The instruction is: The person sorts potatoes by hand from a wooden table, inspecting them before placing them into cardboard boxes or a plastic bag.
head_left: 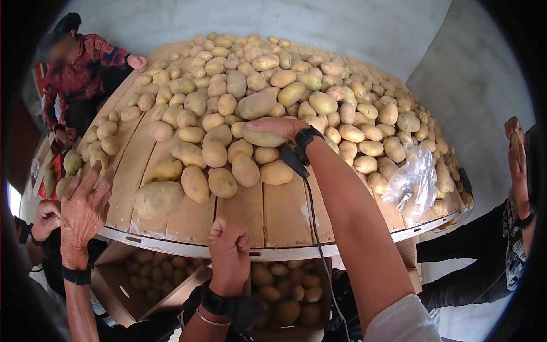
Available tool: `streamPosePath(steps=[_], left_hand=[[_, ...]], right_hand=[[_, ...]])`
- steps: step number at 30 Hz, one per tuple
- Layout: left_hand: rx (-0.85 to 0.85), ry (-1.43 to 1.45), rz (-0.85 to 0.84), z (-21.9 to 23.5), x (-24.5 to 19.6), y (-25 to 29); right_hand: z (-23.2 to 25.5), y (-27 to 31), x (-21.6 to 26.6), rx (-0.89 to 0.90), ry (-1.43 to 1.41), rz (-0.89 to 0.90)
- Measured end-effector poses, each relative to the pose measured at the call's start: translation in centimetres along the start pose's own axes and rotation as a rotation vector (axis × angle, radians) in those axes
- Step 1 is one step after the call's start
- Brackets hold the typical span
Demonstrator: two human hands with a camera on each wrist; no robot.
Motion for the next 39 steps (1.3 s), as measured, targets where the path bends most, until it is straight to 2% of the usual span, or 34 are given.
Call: streamPosePath(steps=[3, 4, 5, 7, 8, 9, 10, 12, 15, 17, 19, 21, 23, 25, 27, 28, 29, 30, 31, 33, 34, 36, 37, 39], left_hand=[[-0.022, -0.114, -0.068, 0.5, 0.6, -0.5], [-0.024, -0.113, -0.072, 0.0, 0.6, -0.4], [-0.046, -0.103, -0.014, -0.7, 0.4, -0.2], [-0.066, -0.096, 0.051, -1.4, 0.3, -0.2], [-0.007, -0.153, 0.087, -1.5, 0.3, -0.1], [0.051, -0.21, 0.12, -1.8, 0.5, -0.1], [0.048, -0.213, 0.125, -1.9, 0.8, -0.1], [0.203, -0.165, 0.166, -1.7, 1.3, 0.0], [0.184, -0.158, 0.186, -2.2, 2.0, 0.4], [0.213, -0.136, 0.213, -2.5, 2.4, 0.7], [0.244, -0.107, 0.247, -2.7, 3.0, 0.8], [0.27, -0.132, 0.243, -2.8, 3.2, 1.0], [0.253, -0.159, 0.219, -2.9, 3.2, 1.7], [0.259, -0.169, 0.195, -3.2, 3.6, 1.9], [0.25, -0.296, 0.146, -3.1, 4.0, 1.9], [0.255, -0.298, 0.139, -2.8, 4.0, 1.6], [0.208, -0.2, 0.17, -2.3, 4.1, 1.4], [0.157, -0.097, 0.207, -2.0, 4.5, 1.7], [0.157, -0.093, 0.216, -1.8, 4.8, 2.2], [0.066, -0.055, 0.227, -1.9, 4.8, 2.0], [0.064, -0.056, 0.22, -2.1, 4.4, 2.0], [0.058, -0.129, 0.255, -2.3, 4.1, 3.2], [0.052, -0.131, 0.267, -1.9, 4.3, 3.3], [0.113, -0.065, 0.302, -1.3, 4.3, 2.1]], right_hand=[[-0.1, 0.0, -1.6, -0.02, -0.058, 0.002], [0.1, -1.3, -2.4, 0.048, -0.032, 0.027], [-1.0, 0.8, -0.4, 0.056, -0.032, 0.032], [-2.2, 5.2, 1.9, -0.092, -0.303, -0.201], [-1.4, 3.4, -0.1, -0.127, 0.11, -0.1], [-0.6, 2.3, -2.7, -0.129, 0.11, -0.11], [-0.9, 3.4, -2.5, -0.154, 0.093, -0.072], [-2.0, 6.1, -1.7, -0.131, 0.01, 0.012], [-2.3, 7.1, -3.3, -0.181, 0.026, -0.029], [-3.1, 8.3, -4.2, -0.109, -0.039, 0.035], [-3.6, 9.2, -4.7, -0.153, -0.03, 0.122], [-4.5, 10.8, -4.8, -0.215, -0.042, 0.135], [-5.6, 11.0, -5.4, -0.378, 0.011, 0.157], [-6.1, 11.5, -5.7, -0.35, 0.085, 0.187], [-6.5, 12.0, -5.2, -0.319, 0.168, 0.227], [-7.1, 12.3, -4.8, -0.341, 0.174, 0.309], [-7.5, 12.5, -4.5, -0.362, 0.178, 0.386], [-7.8, 12.4, -4.5, -0.406, 0.225, 0.367], [-8.2, 12.4, -5.1, -0.407, 0.227, 0.357], [-8.1, 11.6, -5.4, -0.554, 0.377, 0.46], [-8.2, 11.6, -5.0, -0.551, 0.377, 0.467], [-8.6, 12.4, -5.3, -0.461, 0.125, 0.368], [-8.8, 12.6, -5.9, -0.458, 0.119, 0.356], [-8.5, 12.4, -6.5, -0.666, 0.38, 0.3]])
Point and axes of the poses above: each hand's wrist, its own y-axis away from the middle knuckle, its own z-axis out of the back of the hand, x = y × z, the point moved 2 cm from there along -y, towards the middle knuckle, and after that the axes turned 13 degrees about -z, right-handed, at the moved point
